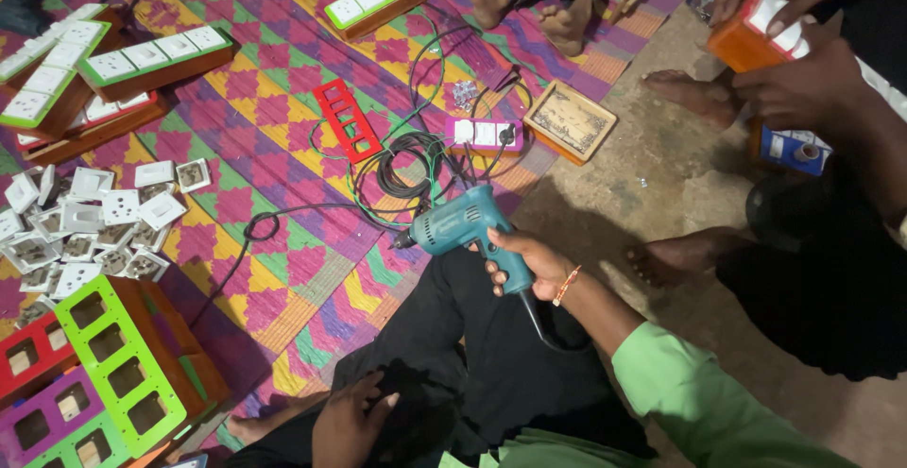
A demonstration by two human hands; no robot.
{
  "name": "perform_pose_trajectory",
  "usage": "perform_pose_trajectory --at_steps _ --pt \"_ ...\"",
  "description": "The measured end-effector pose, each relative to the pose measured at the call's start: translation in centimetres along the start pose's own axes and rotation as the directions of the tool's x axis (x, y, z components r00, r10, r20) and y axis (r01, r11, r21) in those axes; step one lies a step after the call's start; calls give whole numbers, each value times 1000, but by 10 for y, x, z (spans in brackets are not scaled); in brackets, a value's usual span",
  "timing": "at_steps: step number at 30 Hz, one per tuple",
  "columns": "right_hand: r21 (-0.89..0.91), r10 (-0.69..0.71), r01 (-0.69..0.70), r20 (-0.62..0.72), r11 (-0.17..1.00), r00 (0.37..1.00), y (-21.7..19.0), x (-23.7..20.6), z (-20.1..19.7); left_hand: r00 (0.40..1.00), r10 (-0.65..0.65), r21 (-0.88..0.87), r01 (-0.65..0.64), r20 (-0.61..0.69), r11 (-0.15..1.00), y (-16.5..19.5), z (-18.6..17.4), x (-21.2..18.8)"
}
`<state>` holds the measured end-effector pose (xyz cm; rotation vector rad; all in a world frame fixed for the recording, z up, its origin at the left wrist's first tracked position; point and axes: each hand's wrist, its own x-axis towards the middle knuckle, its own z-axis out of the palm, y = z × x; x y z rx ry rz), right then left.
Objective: The person uses a corded electric drill to fasten screws into the back of several power strip housings. They handle multiple units one at a time, drilling into each, then placing them aside on a pile.
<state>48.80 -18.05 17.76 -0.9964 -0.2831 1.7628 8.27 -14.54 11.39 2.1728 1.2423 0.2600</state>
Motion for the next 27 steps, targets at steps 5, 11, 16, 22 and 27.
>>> perform_pose_trajectory --at_steps 5,11,16,22,27 --pt "8 20 -20 -13 1000 1000 0 1 -2 995 -83 5 83 58 997 7 -5 1" --pt "15 31 -31 -6 999 999 -1 0 1 994 -94 6 94 61 996 14 -10 1" --pt "-13 14 -14 -18 1000 1000 0 0 -3 990 -110 21 108 85 994 17 -12 1" --pt "112 3 -2 -14 994 1000 -10 -18 9 989 -112 9 111 100 994 21 -15 2" --pt "874 722 -441 169 206 671 -52 -111 -9 981 -166 -153 180 101 972 50 -29 2"
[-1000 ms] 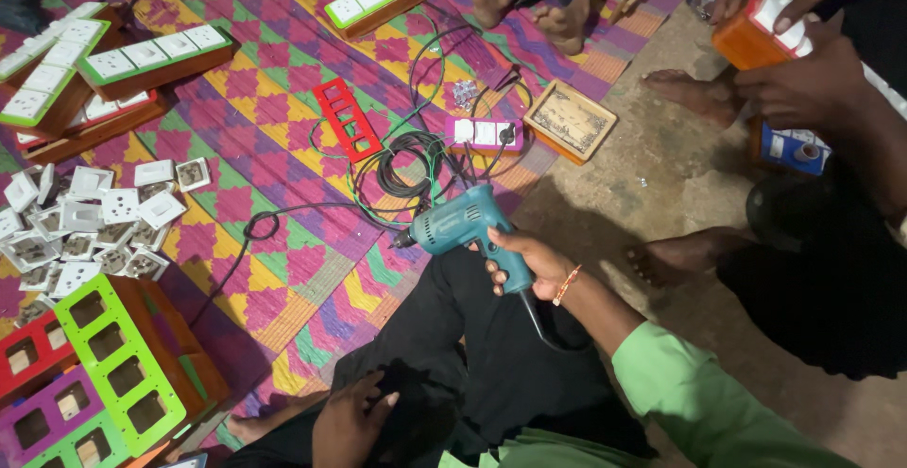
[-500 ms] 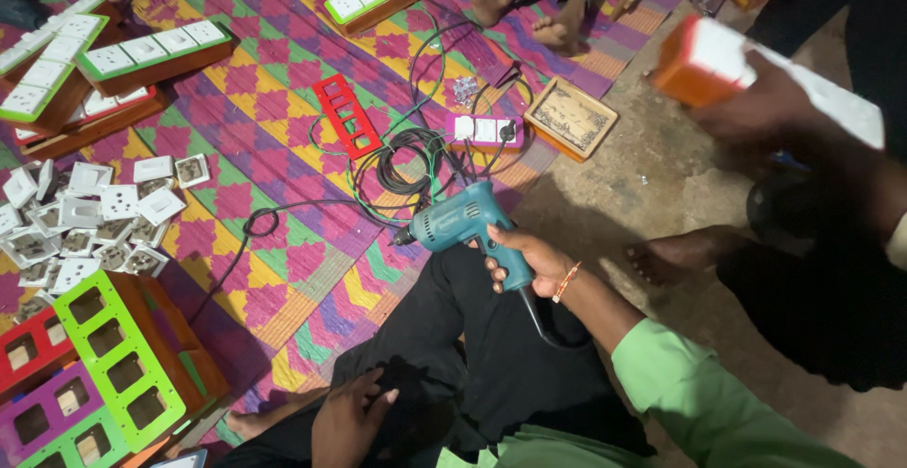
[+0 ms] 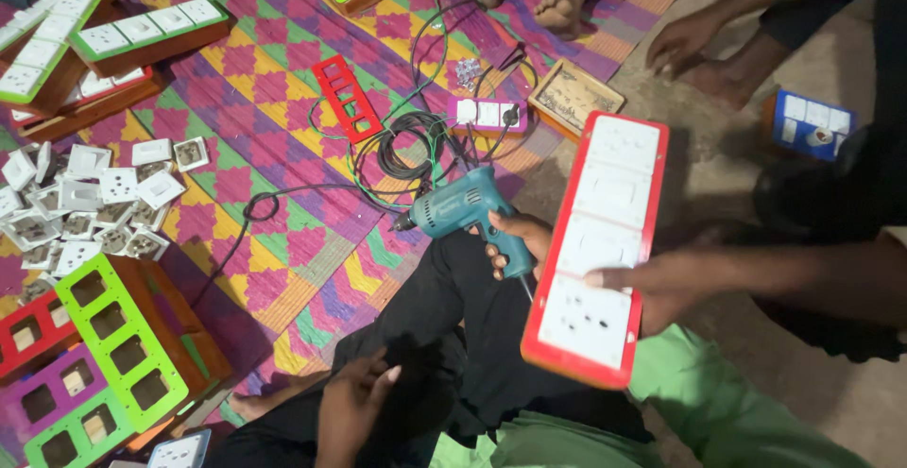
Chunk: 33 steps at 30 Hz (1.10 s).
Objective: The person uses a corded electric drill to fasten screws into the back of several power strip housings. They handle multiple units one at a time, drilling into each, then placing them aside on a pile.
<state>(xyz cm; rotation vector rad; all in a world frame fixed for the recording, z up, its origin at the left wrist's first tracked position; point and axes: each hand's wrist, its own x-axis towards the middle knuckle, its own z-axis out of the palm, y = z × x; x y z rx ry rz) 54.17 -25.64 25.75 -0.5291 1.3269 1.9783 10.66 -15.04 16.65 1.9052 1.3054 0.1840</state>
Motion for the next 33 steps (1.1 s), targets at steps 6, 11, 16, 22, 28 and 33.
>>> perform_pose_trajectory --at_steps 6,11,16,22,28,33 --pt "356 241 -180 -135 917 961 8 -24 -7 982 127 -690 4 139 724 98 16 -9" --pt "133 162 -155 -45 979 986 -5 -30 -2 883 258 -759 154 393 633 190 17 38" --pt "490 305 -324 120 809 945 -26 -38 -11 853 403 -691 -71 331 719 238 11 52" --pt "787 381 -352 162 506 910 -18 -38 -13 811 308 -799 290 498 527 251 18 28" --pt "329 216 -173 -101 929 971 -5 -35 -2 854 409 -934 216 322 285 233 23 15" --pt "198 35 -5 -151 980 988 -1 -26 22 925 315 -954 124 211 274 197 4 20"
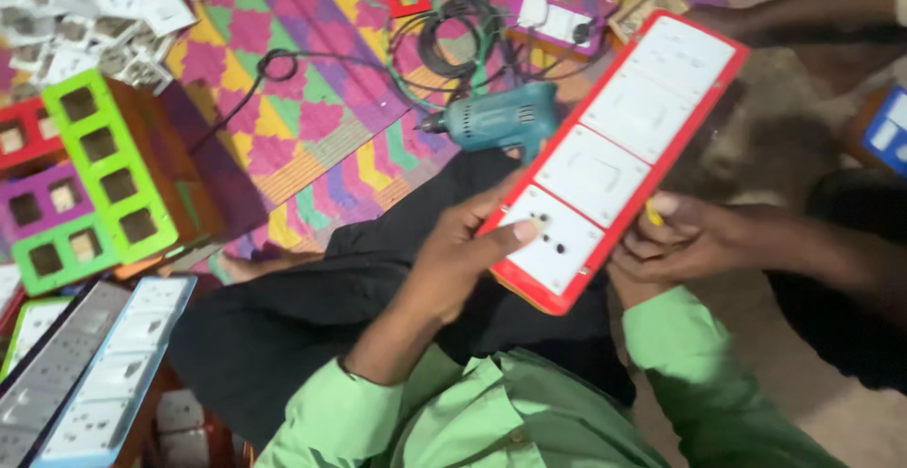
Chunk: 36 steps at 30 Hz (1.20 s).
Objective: The person uses a corded electric drill to fasten screws into the back of several power strip housings. They handle multiple units one at a time, drilling into each, then placing them aside on a pile.
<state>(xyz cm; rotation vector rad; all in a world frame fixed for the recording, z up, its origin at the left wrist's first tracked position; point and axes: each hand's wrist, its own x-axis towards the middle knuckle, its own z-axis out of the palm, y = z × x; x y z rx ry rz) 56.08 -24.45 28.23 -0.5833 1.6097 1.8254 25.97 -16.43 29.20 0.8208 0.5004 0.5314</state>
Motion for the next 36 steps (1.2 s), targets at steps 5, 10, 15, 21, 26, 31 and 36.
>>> perform_pose_trajectory --at_steps 5,10,15,21,26,31,36 --pt "-528 -352 843 774 101 527 -35 146 32 980 74 59 -64 -186 996 24 -81 -36" --pt "-600 -300 800 768 -27 566 -76 162 19 940 141 119 -109 -312 987 43 -195 -75" --pt "-583 -256 813 786 -4 562 -54 157 30 933 124 121 -87 -339 989 54 -305 -97" --pt "-593 -156 781 767 195 622 -64 158 28 975 -30 194 73 -218 978 50 -392 -102" --pt "-599 -225 772 738 214 636 -74 161 26 934 -280 301 338 -219 891 31 -432 -82" --pt "-631 -117 730 730 262 673 -60 161 39 890 -430 290 457 -154 841 10 -459 -62" --pt "-600 -344 796 765 -76 544 -54 170 38 877 -442 257 478 -188 840 -11 -492 -47"
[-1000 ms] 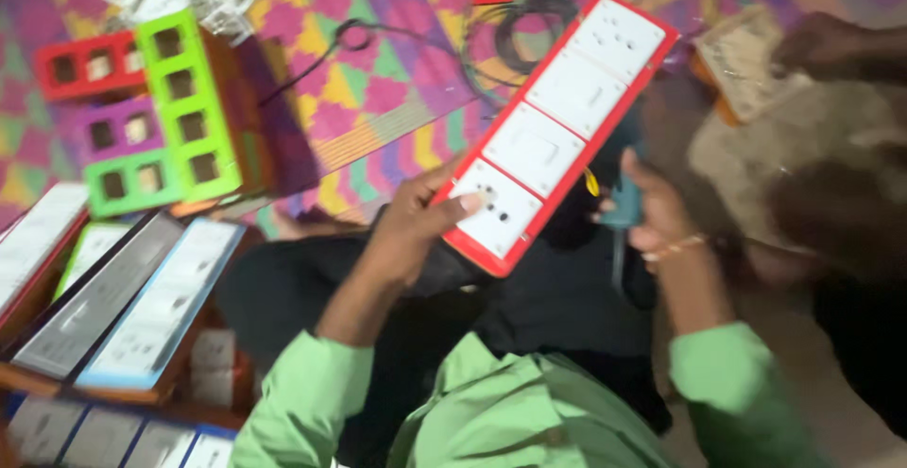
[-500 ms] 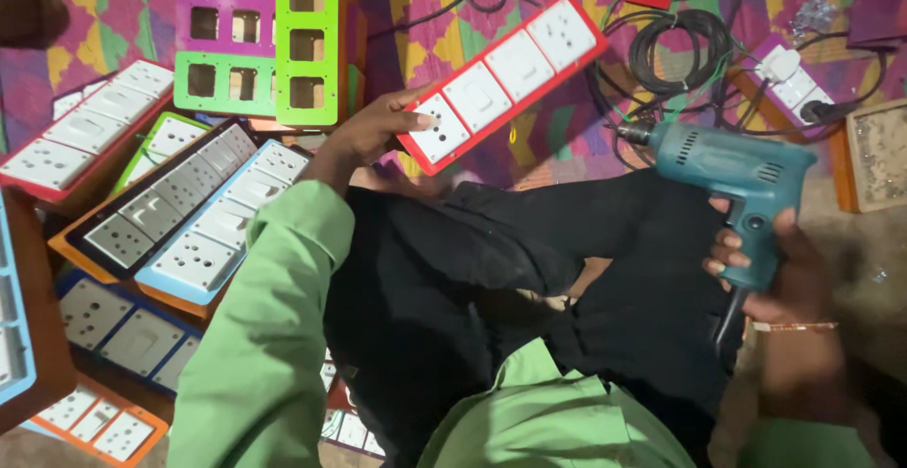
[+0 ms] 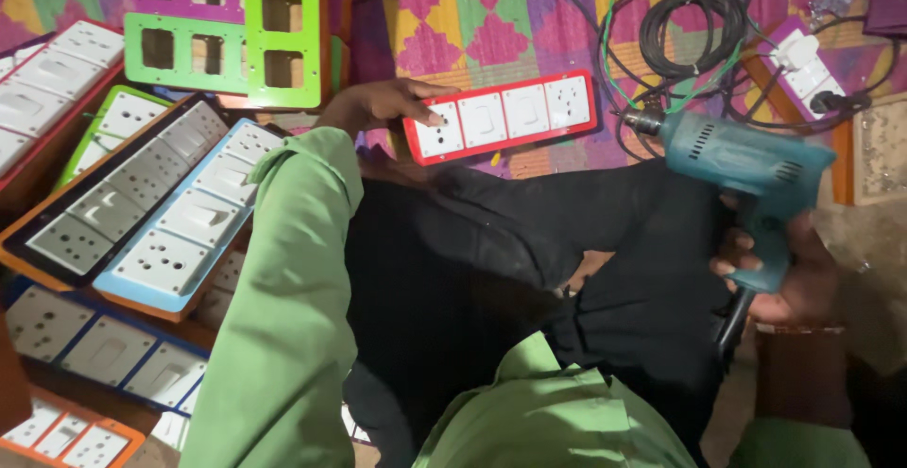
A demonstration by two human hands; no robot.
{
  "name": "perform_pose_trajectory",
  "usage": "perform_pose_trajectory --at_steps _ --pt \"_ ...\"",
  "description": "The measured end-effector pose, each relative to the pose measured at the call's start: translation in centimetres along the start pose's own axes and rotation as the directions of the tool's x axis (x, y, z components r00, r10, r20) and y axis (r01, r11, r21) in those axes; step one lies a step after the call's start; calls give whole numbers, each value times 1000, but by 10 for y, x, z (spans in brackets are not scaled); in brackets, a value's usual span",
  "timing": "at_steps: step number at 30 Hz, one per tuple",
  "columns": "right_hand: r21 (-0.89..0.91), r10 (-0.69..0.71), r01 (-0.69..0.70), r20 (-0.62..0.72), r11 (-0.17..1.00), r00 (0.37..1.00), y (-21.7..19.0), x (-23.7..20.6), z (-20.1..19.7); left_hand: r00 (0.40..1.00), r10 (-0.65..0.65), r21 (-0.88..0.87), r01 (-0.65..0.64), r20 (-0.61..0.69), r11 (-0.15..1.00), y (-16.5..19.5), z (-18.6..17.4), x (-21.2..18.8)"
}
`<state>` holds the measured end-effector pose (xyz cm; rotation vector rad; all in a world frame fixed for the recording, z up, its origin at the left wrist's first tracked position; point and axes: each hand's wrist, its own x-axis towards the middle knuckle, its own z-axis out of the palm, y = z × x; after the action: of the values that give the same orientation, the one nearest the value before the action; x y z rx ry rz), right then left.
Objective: The person uses a corded electric drill to fasten screws into the back of several power strip housings. They handle multiple units one at a time, drilling into each, then placing them aside on a pile.
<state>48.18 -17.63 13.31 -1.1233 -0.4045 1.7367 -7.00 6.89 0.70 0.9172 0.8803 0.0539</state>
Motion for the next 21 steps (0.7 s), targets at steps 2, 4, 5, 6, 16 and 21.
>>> perform_pose_trajectory --at_steps 2,4,5,6,16,21 --pt "196 54 -78 124 977 991 -1 1 -1 999 28 37 -27 -35 999 -4 -6 9" --pt "282 62 -116 194 952 979 -2 2 -1 993 85 42 -82 -86 996 -8 -9 11" --pt "279 50 -105 200 955 979 -2 2 -1 987 113 49 -108 -115 993 -9 -9 11" --pt "276 35 -92 205 957 978 -2 3 0 984 86 58 -78 -154 995 -8 -8 10" --pt "327 60 -140 242 935 968 -4 -5 3 882 415 759 -109 -225 642 -1 15 5" --pt "128 90 -103 109 986 990 -7 -11 9 846 498 884 -70 -193 462 -3 18 3"
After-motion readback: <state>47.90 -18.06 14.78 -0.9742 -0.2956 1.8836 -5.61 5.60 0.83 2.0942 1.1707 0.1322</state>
